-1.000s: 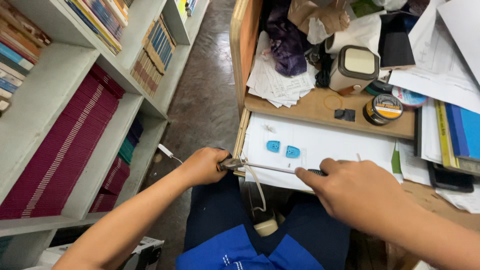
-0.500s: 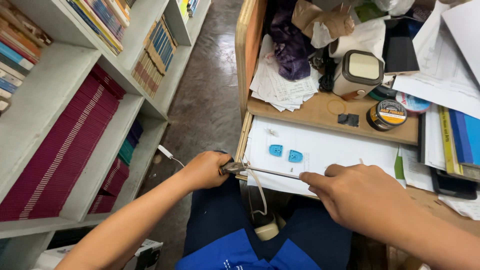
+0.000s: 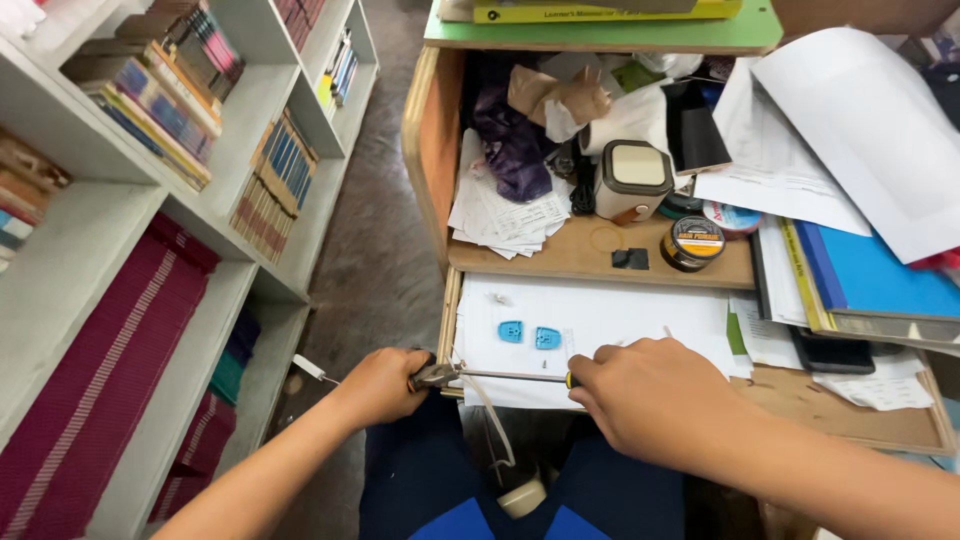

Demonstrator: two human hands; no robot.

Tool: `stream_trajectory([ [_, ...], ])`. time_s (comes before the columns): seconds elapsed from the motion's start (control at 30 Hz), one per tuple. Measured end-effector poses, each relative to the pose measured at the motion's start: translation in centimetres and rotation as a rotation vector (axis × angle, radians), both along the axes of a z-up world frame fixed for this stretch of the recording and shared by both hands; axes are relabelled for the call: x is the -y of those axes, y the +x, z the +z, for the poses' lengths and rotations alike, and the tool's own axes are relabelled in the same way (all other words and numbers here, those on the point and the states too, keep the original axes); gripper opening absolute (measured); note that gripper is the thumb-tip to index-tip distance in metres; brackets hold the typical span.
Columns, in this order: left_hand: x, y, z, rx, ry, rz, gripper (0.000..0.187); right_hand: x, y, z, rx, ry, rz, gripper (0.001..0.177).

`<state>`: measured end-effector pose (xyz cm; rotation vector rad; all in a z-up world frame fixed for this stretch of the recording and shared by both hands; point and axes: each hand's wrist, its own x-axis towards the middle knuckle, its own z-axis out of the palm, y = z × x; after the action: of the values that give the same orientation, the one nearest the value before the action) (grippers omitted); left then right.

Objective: The person uses a screwdriver and pliers to strip insulation from wires and then joins two wires together by hand.

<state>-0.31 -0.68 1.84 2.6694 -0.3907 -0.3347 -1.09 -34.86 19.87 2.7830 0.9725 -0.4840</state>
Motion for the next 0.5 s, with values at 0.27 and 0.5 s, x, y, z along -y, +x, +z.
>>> stream_trajectory([
  [0.27,0.1,0.1,-0.5,0.047,-0.041,-0.020,0.010,-0.1,0.8,-0.1,-0.052,-0.007,-0.045,0.026],
  [0.5,-0.1,-0.1,-0.3,0.087,-0.063,-0.020,0.008,1.0,0.7,-1.4,-0.009,0.030,0.007,0.026],
])
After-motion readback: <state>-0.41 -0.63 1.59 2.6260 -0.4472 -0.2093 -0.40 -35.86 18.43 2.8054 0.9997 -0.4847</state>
